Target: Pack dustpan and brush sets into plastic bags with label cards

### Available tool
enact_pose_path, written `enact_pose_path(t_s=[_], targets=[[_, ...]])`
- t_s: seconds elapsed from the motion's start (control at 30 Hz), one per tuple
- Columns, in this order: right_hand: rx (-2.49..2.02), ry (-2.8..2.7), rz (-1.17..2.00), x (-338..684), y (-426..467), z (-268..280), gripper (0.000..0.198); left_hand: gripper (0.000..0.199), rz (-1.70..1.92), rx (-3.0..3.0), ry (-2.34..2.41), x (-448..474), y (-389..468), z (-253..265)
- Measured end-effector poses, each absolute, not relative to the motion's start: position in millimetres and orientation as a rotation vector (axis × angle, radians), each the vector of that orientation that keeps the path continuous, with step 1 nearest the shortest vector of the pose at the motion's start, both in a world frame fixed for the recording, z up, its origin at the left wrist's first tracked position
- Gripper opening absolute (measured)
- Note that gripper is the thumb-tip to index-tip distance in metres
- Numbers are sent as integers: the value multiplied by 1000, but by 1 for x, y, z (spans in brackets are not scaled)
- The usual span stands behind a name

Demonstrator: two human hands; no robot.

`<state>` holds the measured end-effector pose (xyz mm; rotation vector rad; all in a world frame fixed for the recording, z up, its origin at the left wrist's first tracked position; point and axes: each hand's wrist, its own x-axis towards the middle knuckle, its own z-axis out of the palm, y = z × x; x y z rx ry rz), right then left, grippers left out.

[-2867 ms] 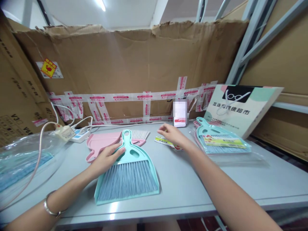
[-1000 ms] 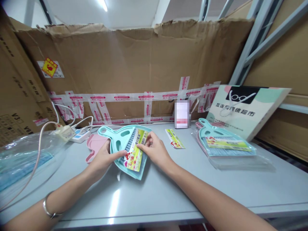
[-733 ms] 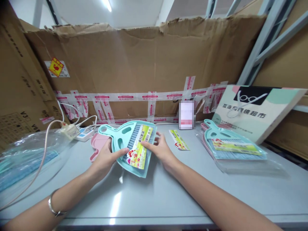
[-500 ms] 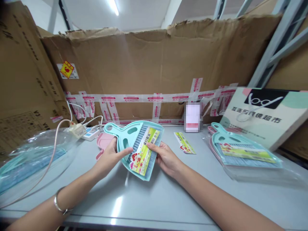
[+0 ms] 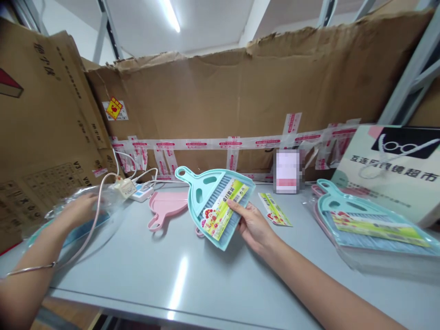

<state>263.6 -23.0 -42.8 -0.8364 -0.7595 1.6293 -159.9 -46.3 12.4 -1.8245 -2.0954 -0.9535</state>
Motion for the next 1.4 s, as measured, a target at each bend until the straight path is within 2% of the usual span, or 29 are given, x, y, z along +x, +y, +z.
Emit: enact_pose_path(t_s=[0.13, 0.3, 0.43, 0.5, 0.63, 0.77, 0.87, 0.93, 1.0, 1.07, 1.17, 1.27, 1.4], targets=[[-827, -723, 1590, 265, -22, -40, 26, 15, -639, -1609, -2146, -160, -58, 28], [-826, -739, 1515, 273, -19, -38, 25, 38, -356, -1041, -1985, -161, -74, 66], [-829, -799, 1466, 276, -17, -40, 27, 27, -382, -1282, -2032, -144, -73, 60], [-833, -802, 1452, 276, -17, -41, 28, 21, -426, -1502, -2126, -138, -68, 46], [-854, -779, 1447, 275, -17, -41, 27, 31, -594, -1857, -2257, -146, -60, 19], [-855, -728, 1469, 275, -18, -37, 28, 29, -759, -1563, -2269, -163, -60, 24], [-863, -692, 1487, 278, -16, -33, 28, 25, -1010, -1236, -1837, -149, -66, 43], [-863, -673, 1462, 284, -13, -29, 28, 20, -1238, -1361, -1430, -121, -70, 51], [-859, -652, 1403, 292, -9, -25, 27, 18, -1327, -1778, -1170, -85, -68, 47], [-854, -619, 1343, 301, -4, -21, 26, 23, -1165, -2301, -1034, -51, -60, 31], [-844, -556, 1296, 312, 2, -19, 26, 31, -816, -2730, -1023, -19, -39, -4], [-851, -523, 1299, 316, 6, -22, 24, 41, -542, -2903, -1110, -14, -22, -27], [-827, -549, 1327, 313, 6, -27, 25, 44, -289, -2938, -1208, -22, -21, -20]])
